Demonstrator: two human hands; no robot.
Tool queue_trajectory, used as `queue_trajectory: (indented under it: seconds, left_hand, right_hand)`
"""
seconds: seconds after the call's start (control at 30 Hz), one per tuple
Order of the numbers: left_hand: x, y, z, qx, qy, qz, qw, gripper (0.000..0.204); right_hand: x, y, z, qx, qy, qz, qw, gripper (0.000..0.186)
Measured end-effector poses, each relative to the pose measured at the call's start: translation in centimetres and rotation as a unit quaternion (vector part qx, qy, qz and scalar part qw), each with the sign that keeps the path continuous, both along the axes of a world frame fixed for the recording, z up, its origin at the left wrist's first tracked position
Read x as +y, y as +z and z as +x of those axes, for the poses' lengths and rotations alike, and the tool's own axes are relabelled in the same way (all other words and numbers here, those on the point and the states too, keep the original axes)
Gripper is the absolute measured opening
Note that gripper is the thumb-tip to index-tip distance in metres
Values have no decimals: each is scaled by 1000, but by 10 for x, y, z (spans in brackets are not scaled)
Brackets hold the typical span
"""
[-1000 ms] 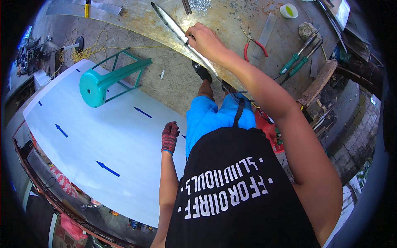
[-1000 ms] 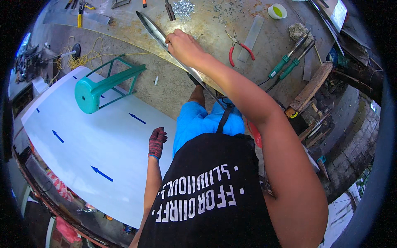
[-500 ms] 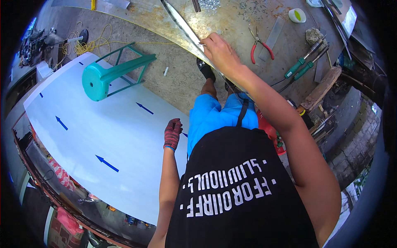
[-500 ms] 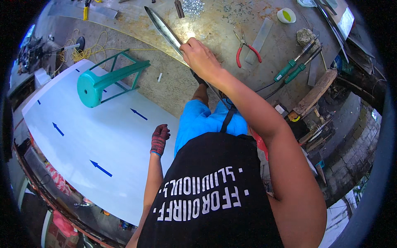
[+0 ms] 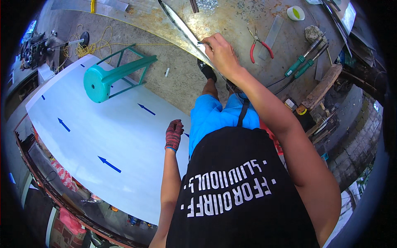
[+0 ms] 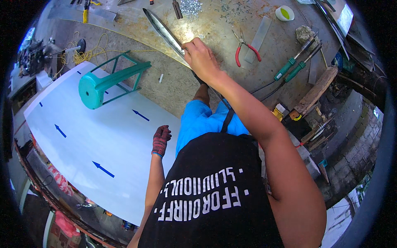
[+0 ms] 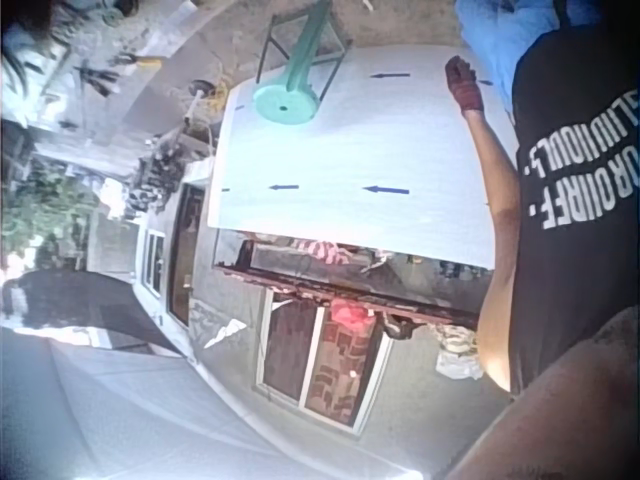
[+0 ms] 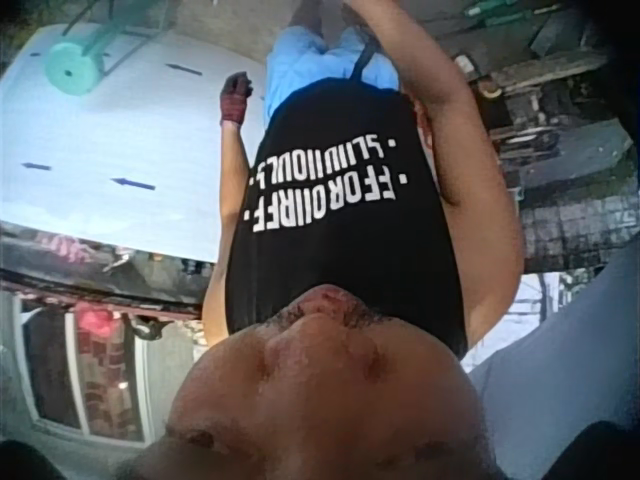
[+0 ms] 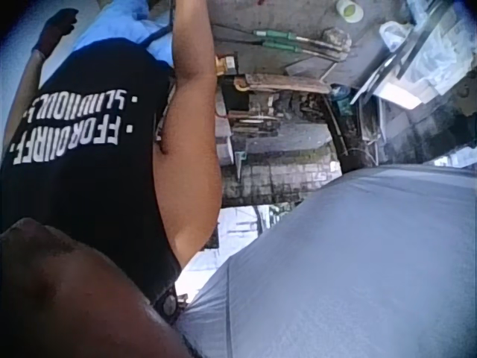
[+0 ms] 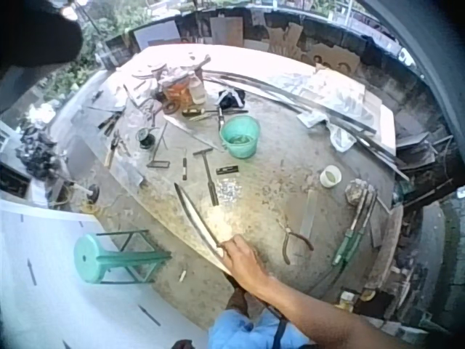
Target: The user is soldering together components of a metal sign frame using a soldering iron and solder wire on a workbench.
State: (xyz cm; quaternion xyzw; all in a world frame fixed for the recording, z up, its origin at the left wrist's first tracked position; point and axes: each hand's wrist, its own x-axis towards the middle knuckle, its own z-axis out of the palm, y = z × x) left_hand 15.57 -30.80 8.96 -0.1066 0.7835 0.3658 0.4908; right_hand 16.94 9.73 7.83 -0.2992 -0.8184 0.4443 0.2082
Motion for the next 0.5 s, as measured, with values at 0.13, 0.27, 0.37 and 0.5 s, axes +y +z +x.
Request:
queue_trajectory:
  seconds: [0.13,0.27,0.37,0.5]
  left_hand:
    - [2,2,-1,-3,3,-13,1000,23]
    - [1,2,1,0,8,-6,1000,23]
    - [-4,0,1,8,-20,0,1000,35]
    - [-6,0,2,6,-12,-1,1000,34]
  right_hand:
    - [-2,0,1,2,-2,14,1000,18]
    - [-4,3,-1,-12,-12,-20,1000,19]
    - [-6,0,-4,-7,-24,-11,1000,19]
    - [-7,-4,-6,9,-31,4,999,18]
